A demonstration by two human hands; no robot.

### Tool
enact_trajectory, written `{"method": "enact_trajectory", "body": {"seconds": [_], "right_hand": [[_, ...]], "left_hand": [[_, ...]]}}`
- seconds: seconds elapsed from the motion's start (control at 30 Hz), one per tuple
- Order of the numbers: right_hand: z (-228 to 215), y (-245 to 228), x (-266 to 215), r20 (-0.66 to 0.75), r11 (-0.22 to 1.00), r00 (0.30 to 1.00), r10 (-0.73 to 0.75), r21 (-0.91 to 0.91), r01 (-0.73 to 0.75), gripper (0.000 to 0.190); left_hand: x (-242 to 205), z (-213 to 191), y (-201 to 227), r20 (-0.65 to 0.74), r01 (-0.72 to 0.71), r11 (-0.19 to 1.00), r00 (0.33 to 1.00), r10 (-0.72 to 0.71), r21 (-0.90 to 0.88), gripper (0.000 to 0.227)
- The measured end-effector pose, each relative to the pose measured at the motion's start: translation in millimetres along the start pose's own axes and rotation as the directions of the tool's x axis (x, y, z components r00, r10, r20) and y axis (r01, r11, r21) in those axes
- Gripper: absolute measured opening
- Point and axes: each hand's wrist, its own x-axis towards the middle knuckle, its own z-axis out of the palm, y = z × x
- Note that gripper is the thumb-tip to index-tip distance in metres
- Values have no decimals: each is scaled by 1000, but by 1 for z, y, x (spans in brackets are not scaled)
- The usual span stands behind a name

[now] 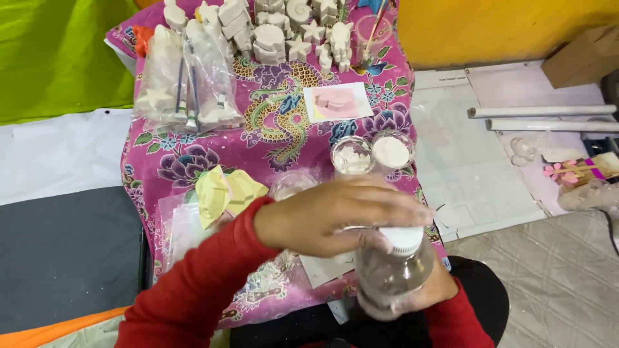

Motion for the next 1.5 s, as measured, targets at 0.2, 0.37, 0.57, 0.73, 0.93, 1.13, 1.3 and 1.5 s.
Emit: {"method": "enact_trajectory", "body": {"seconds": [0.2,0.37,0.57,0.73,0.93,1.13,1.3,1.5], "right_hand": [[17,7,-19,220,964,974,56,243,-110,102],[36,0,-15,416,890,907,60,390,-238,103],[46,-37,2,82,950,987,137,-291,-108,121],[49,-49,12,115,925,993,-9,-375,52,111],[31,-8,5,163,761,962,219,-646,-64,127],[29,5,13,224,624,887,403,-777,-87,125],[31,24,16,227,543,857,463,-837,-71,125],[36,29,23,237,444,817,525,-896,-25,124]], "left_hand": [[-6,-15,0,80,-46,909,993,87,-414,40],[-18,-11,-5,-55,-71,978,997,61,-195,39],[-15,-4,15,-457,260,945,877,-146,197,57],[-19,-7,13,-735,468,860,653,-181,204,41],[-83,-17,7,-744,542,778,368,-558,-316,51],[-170,-3,-13,-419,772,607,496,-760,-188,71],[-193,2,-24,-216,694,699,719,-661,173,82],[-201,6,-32,-108,684,707,728,-677,181,83]]}}
